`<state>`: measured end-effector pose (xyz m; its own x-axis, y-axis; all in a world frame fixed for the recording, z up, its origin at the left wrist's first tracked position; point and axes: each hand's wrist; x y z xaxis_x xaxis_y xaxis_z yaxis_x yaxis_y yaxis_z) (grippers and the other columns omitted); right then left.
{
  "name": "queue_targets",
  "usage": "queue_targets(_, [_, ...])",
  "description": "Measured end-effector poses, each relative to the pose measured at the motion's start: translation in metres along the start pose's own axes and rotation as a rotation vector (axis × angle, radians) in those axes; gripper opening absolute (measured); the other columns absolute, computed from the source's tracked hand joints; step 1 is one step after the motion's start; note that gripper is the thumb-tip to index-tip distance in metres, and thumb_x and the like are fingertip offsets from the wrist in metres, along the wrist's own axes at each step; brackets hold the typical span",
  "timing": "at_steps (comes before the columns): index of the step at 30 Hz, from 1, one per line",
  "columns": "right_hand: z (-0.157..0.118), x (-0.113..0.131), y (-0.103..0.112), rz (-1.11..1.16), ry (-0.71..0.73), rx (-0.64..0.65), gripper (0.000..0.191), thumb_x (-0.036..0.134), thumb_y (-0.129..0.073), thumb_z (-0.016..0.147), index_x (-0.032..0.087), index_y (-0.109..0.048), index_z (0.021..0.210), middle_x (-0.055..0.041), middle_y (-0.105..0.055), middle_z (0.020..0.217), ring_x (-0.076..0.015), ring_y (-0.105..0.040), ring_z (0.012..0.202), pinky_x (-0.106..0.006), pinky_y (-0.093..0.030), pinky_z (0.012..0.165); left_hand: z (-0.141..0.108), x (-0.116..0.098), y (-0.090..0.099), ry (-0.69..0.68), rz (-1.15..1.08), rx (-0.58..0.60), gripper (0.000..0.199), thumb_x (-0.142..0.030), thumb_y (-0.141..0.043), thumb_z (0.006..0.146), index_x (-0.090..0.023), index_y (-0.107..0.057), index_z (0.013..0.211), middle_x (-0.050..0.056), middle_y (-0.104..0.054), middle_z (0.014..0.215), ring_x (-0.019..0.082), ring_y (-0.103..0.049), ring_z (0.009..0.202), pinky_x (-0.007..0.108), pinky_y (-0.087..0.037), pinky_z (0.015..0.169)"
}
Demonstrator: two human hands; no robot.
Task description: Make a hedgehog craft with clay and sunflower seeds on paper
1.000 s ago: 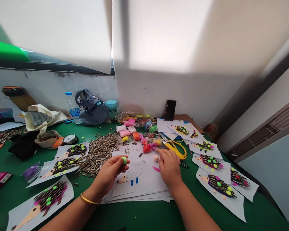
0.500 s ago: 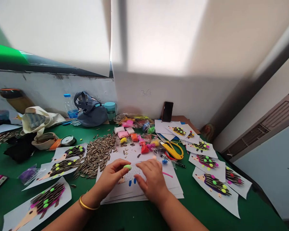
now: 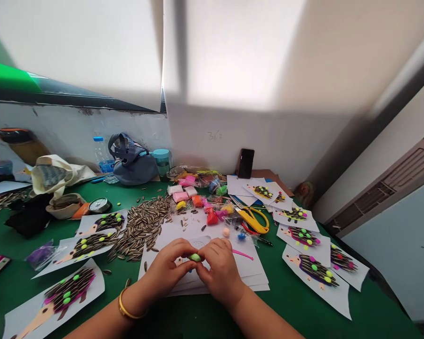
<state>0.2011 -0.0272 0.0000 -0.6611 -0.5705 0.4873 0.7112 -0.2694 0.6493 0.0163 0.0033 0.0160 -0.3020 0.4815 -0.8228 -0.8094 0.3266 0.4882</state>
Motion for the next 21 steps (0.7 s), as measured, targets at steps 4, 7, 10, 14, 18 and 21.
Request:
queue_targets(4, [0.0005,0.0003,-0.0013,0.033,-0.019,-0.004,0.005,0.024,-0.062,0.088,0.022,-0.062,0.083,-0.0004,-0.064,0.076,-0.0186,-0.055,0.078,-0.035,-0.036,0.078,-0.0014,-0.0004,-0.0023,-0.020,0.059,-0.048,0.007,-0.027,-0.065,0.087,-0.020,-0.067,0.083,0.004,-0.062,0.082,0.018,-0.057,0.079,0.029,-0.043,0.072])
queue_targets(7, [0.0015,0.0008,-0.0011,0.067,-0.049,0.000,0.004,0.026,-0.063,0.088,0.023,-0.064,0.089,-0.0010,-0.066,0.081,-0.0193,-0.056,0.081,-0.036,-0.037,0.080,-0.0016,0.0011,-0.0038,-0.002,0.020,-0.087,0.010,-0.025,-0.065,0.086,-0.019,-0.064,0.078,0.003,-0.061,0.079,0.017,-0.056,0.077,0.028,-0.042,0.070])
queue_targets(10, [0.0028,0.0004,-0.0020,0.107,-0.066,0.032,0.019,0.035,-0.069,0.086,0.025,-0.066,0.102,-0.0020,-0.068,0.088,-0.0207,-0.057,0.086,-0.036,-0.039,0.081,-0.0006,0.0033,-0.0030,0.030,-0.051,-0.145,0.015,-0.027,-0.067,0.085,-0.019,-0.062,0.074,0.001,-0.058,0.075,0.016,-0.054,0.074,0.028,-0.041,0.069])
queue_targets(14, [0.0062,-0.0010,-0.0042,0.197,-0.072,0.053,0.015,0.036,-0.063,0.091,0.027,-0.068,0.103,-0.0012,-0.070,0.090,-0.0196,-0.059,0.087,-0.035,-0.040,0.081,0.0017,0.0039,0.0002,0.030,-0.186,-0.142,0.014,-0.032,-0.068,0.085,-0.019,-0.066,0.078,0.002,-0.058,0.081,0.017,-0.055,0.079,0.028,-0.044,0.072])
queue_targets(18, [0.0081,-0.0011,-0.0057,0.178,-0.089,-0.015,0.008,0.026,-0.060,0.090,0.023,-0.065,0.086,-0.0005,-0.067,0.080,-0.0184,-0.057,0.080,-0.035,-0.039,0.080,0.0027,0.0027,0.0017,0.053,-0.205,-0.137,0.017,-0.033,-0.070,0.083,-0.022,-0.070,0.096,0.004,-0.060,0.090,0.017,-0.056,0.083,0.030,-0.046,0.075])
queue_targets(21, [0.0067,0.0003,-0.0064,0.092,-0.075,-0.039,0.010,0.022,-0.061,0.085,0.022,-0.060,0.075,0.0002,-0.062,0.072,-0.0182,-0.054,0.076,-0.035,-0.037,0.078,0.0020,0.0014,0.0014,0.030,-0.140,-0.102,0.025,-0.031,-0.071,0.082,-0.025,-0.071,0.106,0.005,-0.062,0.092,0.019,-0.058,0.085,0.032,-0.047,0.079])
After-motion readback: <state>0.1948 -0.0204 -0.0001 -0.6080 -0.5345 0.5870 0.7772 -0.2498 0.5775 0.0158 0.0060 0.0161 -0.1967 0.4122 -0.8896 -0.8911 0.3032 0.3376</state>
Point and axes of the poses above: each hand's wrist, its own z-axis towards the middle knuckle, its own y-axis out of the back of the hand, x = y × z
